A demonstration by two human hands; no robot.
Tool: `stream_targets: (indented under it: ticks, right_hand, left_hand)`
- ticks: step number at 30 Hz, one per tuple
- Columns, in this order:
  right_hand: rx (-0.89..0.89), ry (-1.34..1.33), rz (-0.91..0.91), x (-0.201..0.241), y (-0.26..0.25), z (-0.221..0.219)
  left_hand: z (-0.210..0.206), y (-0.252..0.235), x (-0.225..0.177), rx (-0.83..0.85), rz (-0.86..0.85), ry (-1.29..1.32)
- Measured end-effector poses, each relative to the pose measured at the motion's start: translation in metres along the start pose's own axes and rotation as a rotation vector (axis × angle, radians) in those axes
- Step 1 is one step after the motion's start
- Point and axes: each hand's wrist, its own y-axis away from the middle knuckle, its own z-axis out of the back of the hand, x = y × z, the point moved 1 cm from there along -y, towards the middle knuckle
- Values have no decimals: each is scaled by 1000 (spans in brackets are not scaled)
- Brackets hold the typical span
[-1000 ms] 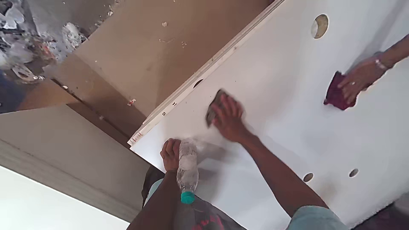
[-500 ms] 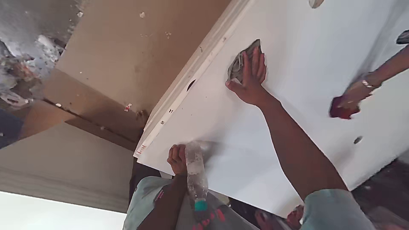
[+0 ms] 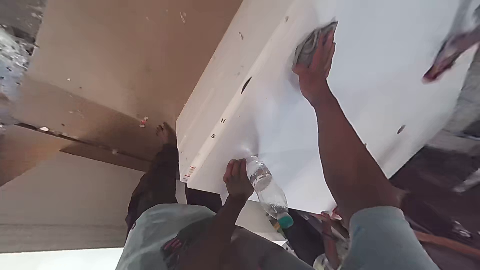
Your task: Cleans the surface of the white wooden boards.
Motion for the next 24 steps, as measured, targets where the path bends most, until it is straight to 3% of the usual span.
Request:
stream_targets:
  ticks: [11, 19, 24]
  right_hand:
    - [-35, 22, -48, -8, 15, -7]
    - [5, 12, 30, 19, 72, -29]
    - [23, 10, 7, 26, 64, -31]
  left_hand:
    - [5, 6, 5, 75, -13, 153]
    - [7, 7, 3, 94, 1, 155]
    - [3, 0, 7, 72, -11, 154]
